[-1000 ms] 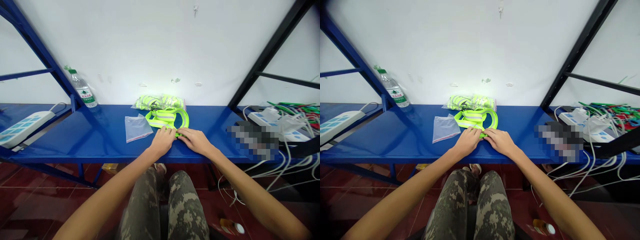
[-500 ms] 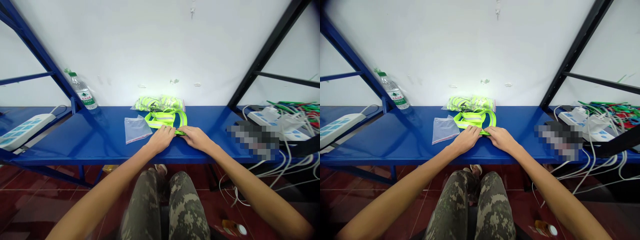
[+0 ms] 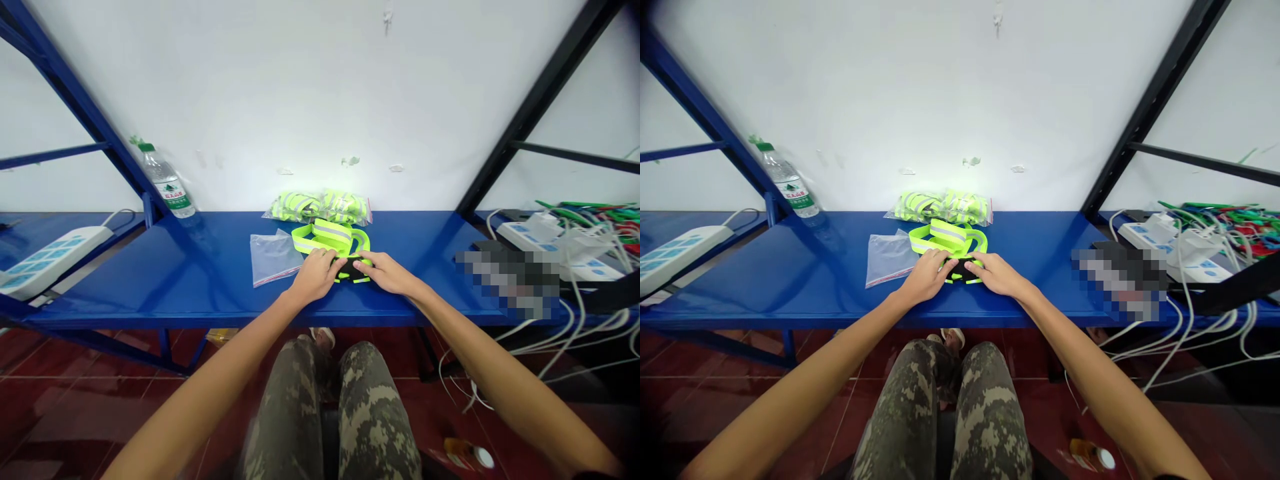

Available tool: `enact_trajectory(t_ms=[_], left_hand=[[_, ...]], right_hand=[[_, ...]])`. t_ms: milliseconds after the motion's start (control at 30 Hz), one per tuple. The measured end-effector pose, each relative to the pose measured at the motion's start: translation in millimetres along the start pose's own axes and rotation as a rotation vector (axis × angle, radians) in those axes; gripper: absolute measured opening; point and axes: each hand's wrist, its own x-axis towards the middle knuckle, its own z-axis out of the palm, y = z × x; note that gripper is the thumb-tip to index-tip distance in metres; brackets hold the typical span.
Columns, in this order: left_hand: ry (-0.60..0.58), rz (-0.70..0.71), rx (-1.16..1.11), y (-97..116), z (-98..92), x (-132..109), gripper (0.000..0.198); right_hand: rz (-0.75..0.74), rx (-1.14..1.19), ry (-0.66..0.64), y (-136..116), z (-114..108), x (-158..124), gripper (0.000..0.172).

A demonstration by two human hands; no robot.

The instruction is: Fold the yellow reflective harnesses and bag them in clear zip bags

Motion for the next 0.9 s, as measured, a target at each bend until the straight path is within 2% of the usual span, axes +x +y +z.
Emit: enact_trajectory(t_ms=[100,233,367,467,567,700,800,900], left_hand=[[0.000,-0.035,0.023,0,0.1,4,0.044],[-0.031,-0.054,-0.028,-1,5.1,8,0.050],[-0.057,-0.140,0.011,1,7.6,9,0.042],[-0.048,-0.212,0.010,3,7.6,9,0.033],[-0.013,-0.188,-0.030,2,8.9,10,0.027],[0.101,-0.140,-0.088,2,10.2,6,0.015],[0.179,-0.151,-0.098,7,7.9,0,0.021],[0.221,-0.099,-0.113,12,5.6,-5,0.025]], right_hand=[[0.005,0.002,0.035,4,8,0,0.035],[-0.083,-0.049,0.142,8,20,1,0.034],[-0.185,-0.188,0.220,3,26,-2,0.036],[-0.285,-0.250,0.194,0,24,-8,0.040],[-0.328,-0.264,0.117,1,20,-12,0.061],[-0.320,-0.311,0.062,3,16,-11,0.045],[-0.299,-0.326,0.062,0,14,-10,0.040],[-0.246,-0.314,0.058,-4,11,-8,0.036]])
